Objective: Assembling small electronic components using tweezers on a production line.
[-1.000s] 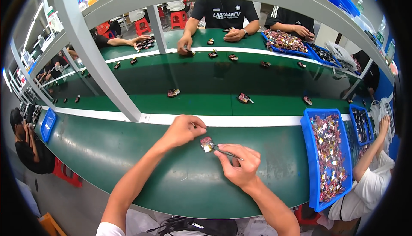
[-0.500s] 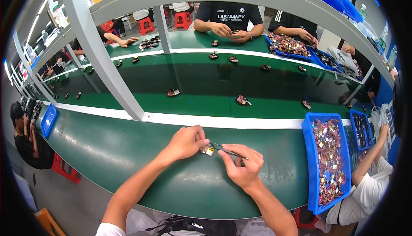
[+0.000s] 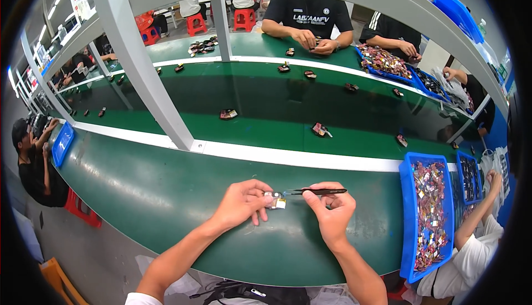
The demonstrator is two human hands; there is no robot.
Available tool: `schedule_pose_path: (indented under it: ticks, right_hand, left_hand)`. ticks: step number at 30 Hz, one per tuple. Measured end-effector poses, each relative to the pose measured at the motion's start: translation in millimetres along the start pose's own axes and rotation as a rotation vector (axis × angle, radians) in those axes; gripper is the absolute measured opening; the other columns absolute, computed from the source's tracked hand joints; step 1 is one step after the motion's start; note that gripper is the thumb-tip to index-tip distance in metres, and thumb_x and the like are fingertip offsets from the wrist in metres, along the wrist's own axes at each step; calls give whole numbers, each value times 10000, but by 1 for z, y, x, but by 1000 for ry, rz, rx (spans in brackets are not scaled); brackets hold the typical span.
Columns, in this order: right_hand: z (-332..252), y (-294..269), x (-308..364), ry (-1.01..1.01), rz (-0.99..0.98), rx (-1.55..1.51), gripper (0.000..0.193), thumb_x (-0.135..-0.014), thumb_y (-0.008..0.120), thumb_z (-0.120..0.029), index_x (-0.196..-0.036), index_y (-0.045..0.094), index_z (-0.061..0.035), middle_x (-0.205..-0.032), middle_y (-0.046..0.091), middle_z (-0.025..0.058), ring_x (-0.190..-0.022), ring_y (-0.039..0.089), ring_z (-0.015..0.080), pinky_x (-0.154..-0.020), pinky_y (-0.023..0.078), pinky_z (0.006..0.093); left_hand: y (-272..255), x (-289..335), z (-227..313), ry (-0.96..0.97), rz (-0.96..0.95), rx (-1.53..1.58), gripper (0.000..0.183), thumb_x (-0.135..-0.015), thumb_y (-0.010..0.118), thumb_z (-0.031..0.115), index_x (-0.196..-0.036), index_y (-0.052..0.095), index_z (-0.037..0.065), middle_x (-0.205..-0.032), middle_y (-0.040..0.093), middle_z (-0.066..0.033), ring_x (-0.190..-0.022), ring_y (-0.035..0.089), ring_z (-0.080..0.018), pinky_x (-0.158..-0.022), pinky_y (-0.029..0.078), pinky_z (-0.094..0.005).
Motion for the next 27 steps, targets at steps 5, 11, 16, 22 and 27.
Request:
schedule_pose_path:
  ticks: [5,11,16,22,27]
  right_hand:
    - [1,3,5,84,-31,-57,153,-841,796,34,-954,693,30,-878,744,81,-542,460,-6,-497,343,170]
    - [0,12,11,25,-124,6,115,-838,804,33,-909,714,30,-740,663,8,-508,453,-15,-466,311,173]
    - [-6,15,13,-122,-136,216,125,-796,835,17,-881,743,10,-664,650,-7,-448,433,-4,-440,278,195]
    - [-9,14,13,-136,-129,280,138,-786,833,28,-871,725,32,-730,692,38,-481,489,4,-437,324,186]
    - [-7,15,13,-141,-129,299,147,-783,840,19,-873,725,32,-729,696,41,-480,485,2,-441,324,183]
  left_hand:
    - [3,1,-6,44,-9,10,225,-988,638,52,-1156,607,-94,-895,691,-148,-648,694,-164,-475,542,-266]
    - [8,4,-2,124,50,-12,213,-996,628,55,-1159,612,-80,-904,700,-139,-651,696,-152,-481,542,-257]
    - [12,8,2,176,76,-4,221,-1001,619,45,-1172,589,-92,-936,694,-151,-673,710,-171,-489,558,-259]
    - [14,11,5,239,90,-29,228,-1004,603,18,-1198,566,-95,-985,695,-163,-697,720,-183,-502,577,-261]
    - [16,13,7,269,100,-91,227,-1000,605,6,-1203,577,-89,-1004,703,-164,-712,720,-174,-517,583,-259]
Point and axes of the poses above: each hand's wrist, its own x-axis away from the middle knuckle, its own y-axis out of the palm, z = x × y, the point moved 6 cm from there along -x, towards the middle knuckle
